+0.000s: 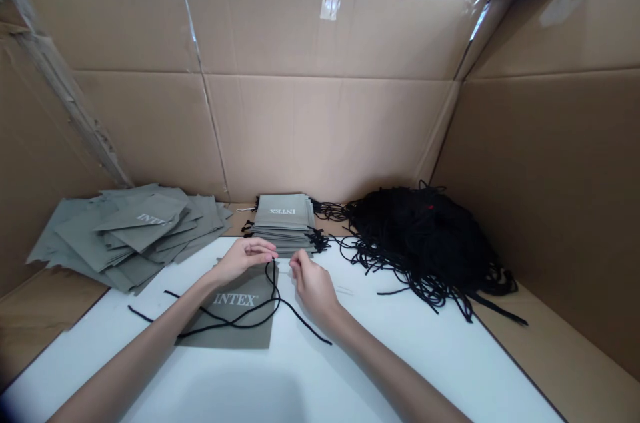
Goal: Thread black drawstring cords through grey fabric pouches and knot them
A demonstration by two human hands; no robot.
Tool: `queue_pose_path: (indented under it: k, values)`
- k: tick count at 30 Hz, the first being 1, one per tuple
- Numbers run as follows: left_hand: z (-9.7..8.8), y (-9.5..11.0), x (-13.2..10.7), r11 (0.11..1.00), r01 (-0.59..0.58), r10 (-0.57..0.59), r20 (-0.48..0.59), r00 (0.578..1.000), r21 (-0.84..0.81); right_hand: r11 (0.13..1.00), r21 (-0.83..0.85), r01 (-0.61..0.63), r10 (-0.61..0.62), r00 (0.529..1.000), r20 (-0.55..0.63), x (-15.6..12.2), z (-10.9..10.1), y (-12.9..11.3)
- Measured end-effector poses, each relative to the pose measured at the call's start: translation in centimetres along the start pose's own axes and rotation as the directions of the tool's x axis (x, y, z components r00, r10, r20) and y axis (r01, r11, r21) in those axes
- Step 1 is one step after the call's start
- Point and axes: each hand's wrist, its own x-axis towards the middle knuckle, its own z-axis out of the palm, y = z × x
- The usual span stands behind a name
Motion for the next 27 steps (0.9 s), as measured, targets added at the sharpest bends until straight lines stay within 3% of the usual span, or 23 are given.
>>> queue_pose_path:
  k: [7, 21, 27]
  values:
    - [1.5, 1.7, -0.3, 0.997, -0.081, 0.082, -0.071, 0.994, 0.016, 0.983, 0.186, 0.009, -0.008, 1.0, -0.009, 0.7, -1.8, -1.3]
    - [3.1, 5.6, -1.4, 0.978, -0.162, 0.173, -0.075, 0.982, 0.134, 0.894, 0.447, -0.029, 0.002, 0.998, 0.061, 0.5, -5.2, -4.9]
    - [5.5, 7.5, -2.9, 0.969, -0.177, 0.211, -0.21, 0.955, 0.171, 0.923, 0.382, 0.04, -0.011, 0.997, -0.078, -0.7, -4.9, -6.3]
